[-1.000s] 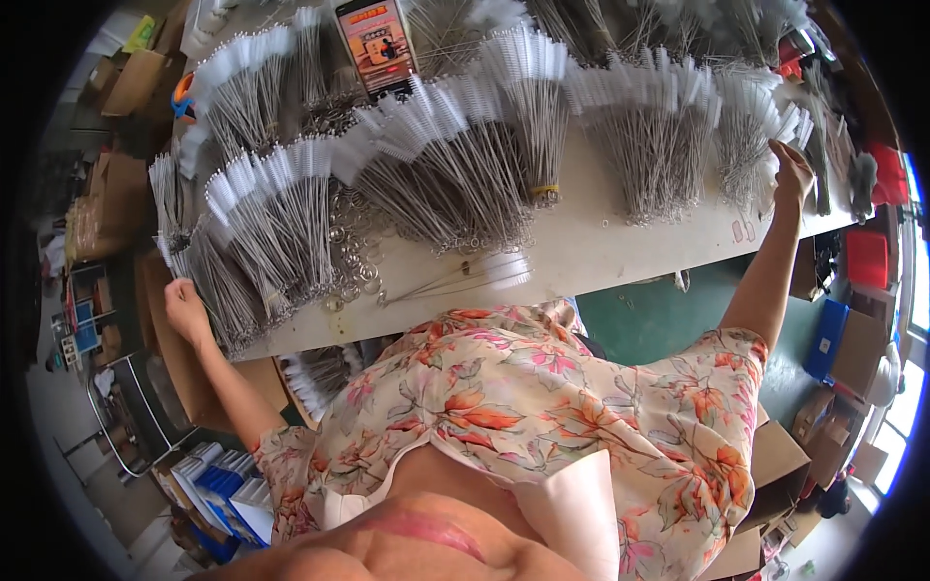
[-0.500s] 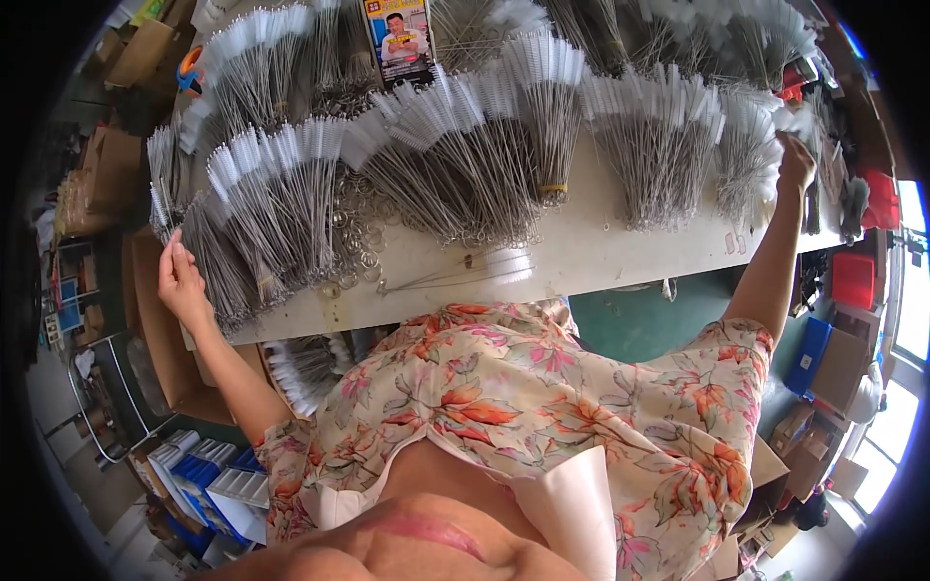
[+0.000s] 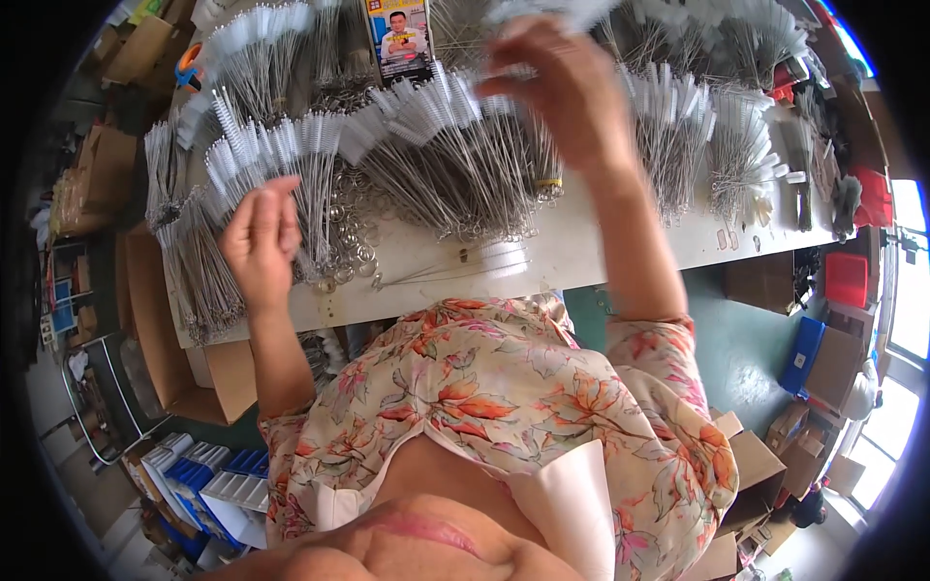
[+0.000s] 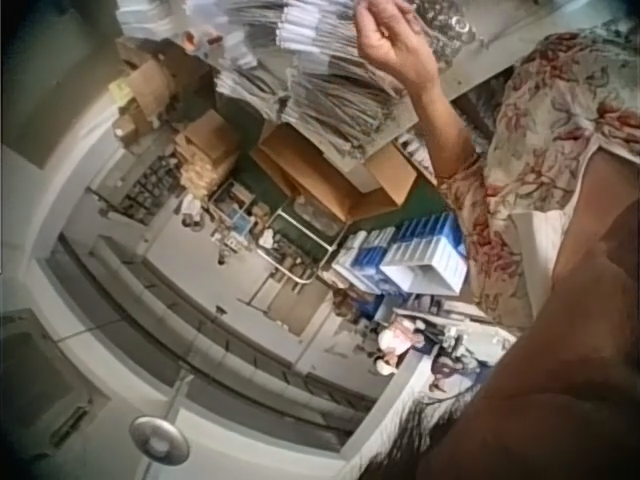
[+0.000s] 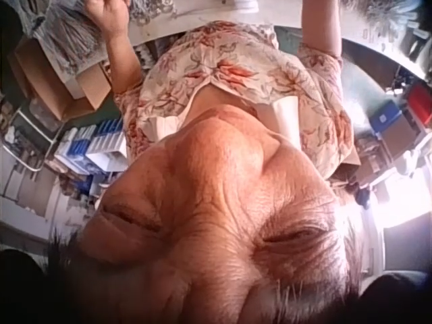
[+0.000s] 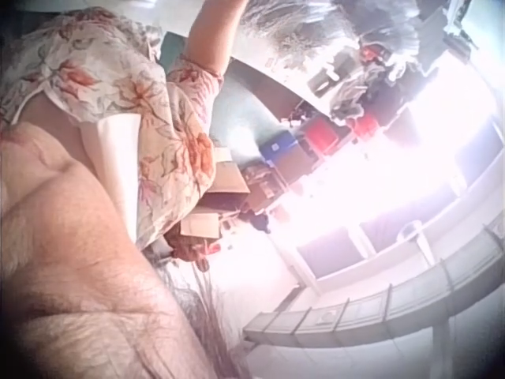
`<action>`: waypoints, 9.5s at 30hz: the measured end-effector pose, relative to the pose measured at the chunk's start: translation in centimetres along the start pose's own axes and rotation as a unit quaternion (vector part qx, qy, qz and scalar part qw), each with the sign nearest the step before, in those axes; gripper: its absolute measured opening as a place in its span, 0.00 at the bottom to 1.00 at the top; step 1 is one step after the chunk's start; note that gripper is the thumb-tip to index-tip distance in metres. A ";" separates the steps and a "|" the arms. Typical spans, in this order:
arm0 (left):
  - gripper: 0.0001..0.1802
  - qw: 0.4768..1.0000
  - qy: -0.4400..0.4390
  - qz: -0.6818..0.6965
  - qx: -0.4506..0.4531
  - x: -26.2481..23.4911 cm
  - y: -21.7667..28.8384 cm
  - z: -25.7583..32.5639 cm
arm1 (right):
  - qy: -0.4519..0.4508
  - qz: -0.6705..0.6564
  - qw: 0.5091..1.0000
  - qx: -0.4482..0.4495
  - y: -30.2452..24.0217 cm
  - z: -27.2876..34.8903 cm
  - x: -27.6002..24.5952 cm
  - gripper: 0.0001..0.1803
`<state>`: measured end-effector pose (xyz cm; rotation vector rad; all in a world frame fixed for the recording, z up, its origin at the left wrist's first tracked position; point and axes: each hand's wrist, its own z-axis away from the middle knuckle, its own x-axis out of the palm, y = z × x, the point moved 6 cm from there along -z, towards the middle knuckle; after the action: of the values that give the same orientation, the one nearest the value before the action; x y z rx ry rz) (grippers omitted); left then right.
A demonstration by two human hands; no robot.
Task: Attaching small metal rings to the ends of industrial brush components at a workshop station.
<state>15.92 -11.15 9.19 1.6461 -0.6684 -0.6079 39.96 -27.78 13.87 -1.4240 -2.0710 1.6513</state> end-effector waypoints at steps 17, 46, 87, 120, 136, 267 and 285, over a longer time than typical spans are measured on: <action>0.11 0.943 -0.005 -0.066 0.326 7.0 3.6 1.0 | -0.099 -0.468 0.867 0.143 -0.9 5.0 11.2 0.15; 0.13 0.934 -0.185 -0.109 0.285 9.6 4.7 5.1 | -0.449 -0.289 0.814 0.230 -2.6 10.8 6.0 0.10; 0.10 0.974 -0.223 0.045 -0.020 3.7 -1.2 4.3 | -0.391 -0.264 0.849 0.238 -0.8 12.0 11.3 0.08; 0.04 0.939 -0.136 -0.251 0.193 3.3 5.5 0.2 | -0.275 -0.413 0.841 0.217 -3.6 6.7 10.9 0.08; 0.07 0.965 -0.086 0.217 -0.117 3.3 2.7 -0.2 | -0.266 -0.437 0.844 0.158 -3.7 5.5 10.8 0.09; 0.07 0.927 0.275 -0.247 -0.061 -22.6 -1.7 -20.0 | -0.129 0.191 0.955 0.185 18.9 -18.3 1.6 0.18; 0.12 0.868 -0.028 -0.492 -0.064 -1.5 -7.6 -28.3 | 0.034 0.364 0.921 0.135 18.9 -15.6 -11.1 0.14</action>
<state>35.73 10.34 6.44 1.7791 0.2486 -1.3916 66.38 -25.93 9.20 -2.2544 -1.2488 1.9667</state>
